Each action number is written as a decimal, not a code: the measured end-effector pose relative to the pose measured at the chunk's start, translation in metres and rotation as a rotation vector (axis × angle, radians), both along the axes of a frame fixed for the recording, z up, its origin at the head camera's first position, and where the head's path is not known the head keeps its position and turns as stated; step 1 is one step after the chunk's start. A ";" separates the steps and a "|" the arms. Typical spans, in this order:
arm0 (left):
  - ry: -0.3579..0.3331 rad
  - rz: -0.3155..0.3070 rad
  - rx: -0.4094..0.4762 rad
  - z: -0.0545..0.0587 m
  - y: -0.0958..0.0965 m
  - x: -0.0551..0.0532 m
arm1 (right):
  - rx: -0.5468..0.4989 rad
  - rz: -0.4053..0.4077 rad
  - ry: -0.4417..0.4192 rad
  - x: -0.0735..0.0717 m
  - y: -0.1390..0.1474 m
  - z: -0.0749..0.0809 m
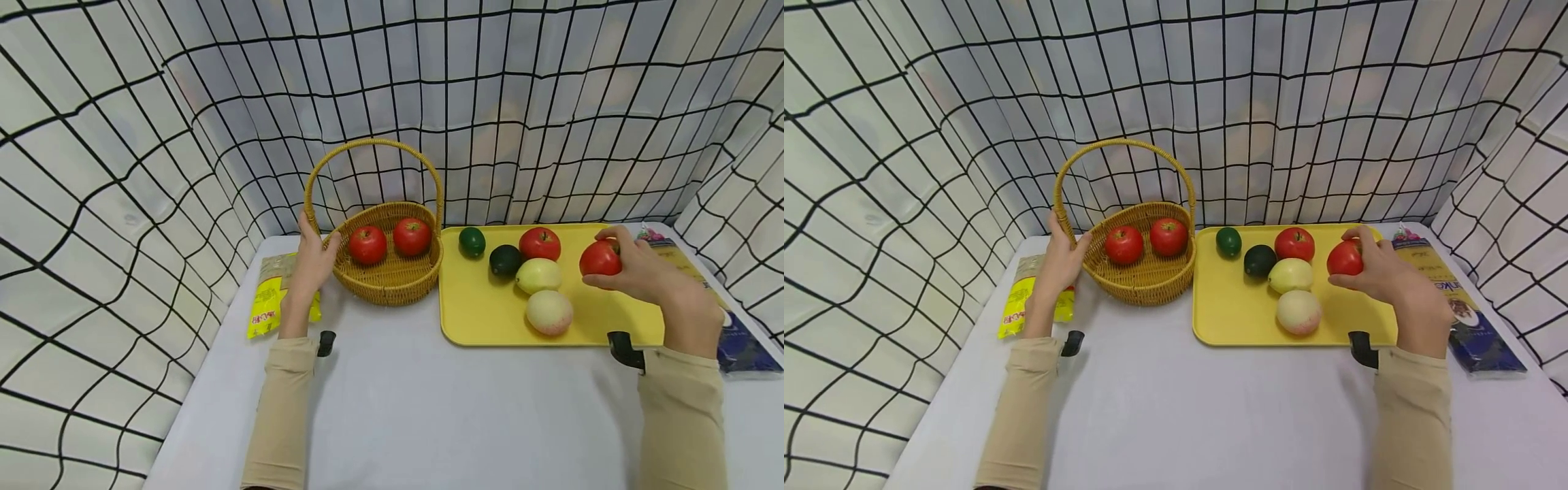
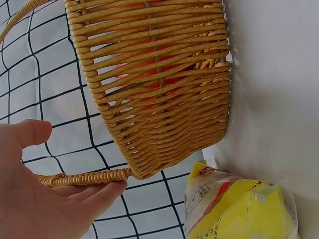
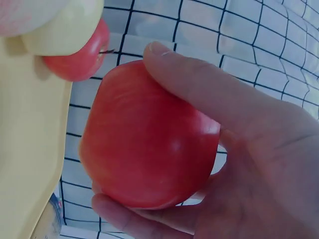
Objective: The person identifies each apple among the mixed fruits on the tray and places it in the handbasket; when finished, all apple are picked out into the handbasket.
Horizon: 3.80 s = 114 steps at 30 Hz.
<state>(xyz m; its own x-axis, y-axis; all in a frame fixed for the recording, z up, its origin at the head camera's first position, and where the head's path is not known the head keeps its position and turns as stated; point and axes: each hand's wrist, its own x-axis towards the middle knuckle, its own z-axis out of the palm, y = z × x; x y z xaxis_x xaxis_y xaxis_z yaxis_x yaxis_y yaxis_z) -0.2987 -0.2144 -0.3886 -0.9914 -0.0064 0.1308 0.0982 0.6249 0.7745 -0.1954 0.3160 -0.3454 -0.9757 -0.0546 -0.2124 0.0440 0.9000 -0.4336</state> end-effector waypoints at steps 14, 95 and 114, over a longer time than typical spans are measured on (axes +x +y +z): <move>-0.012 -0.011 -0.033 0.000 -0.001 -0.002 | 0.008 0.027 0.018 -0.004 -0.013 0.000; -0.014 0.004 -0.016 0.002 -0.006 0.000 | -0.069 0.429 0.515 -0.036 -0.205 -0.047; 0.006 -0.008 0.014 0.002 -0.005 -0.003 | 0.171 0.481 0.129 -0.177 -0.292 0.038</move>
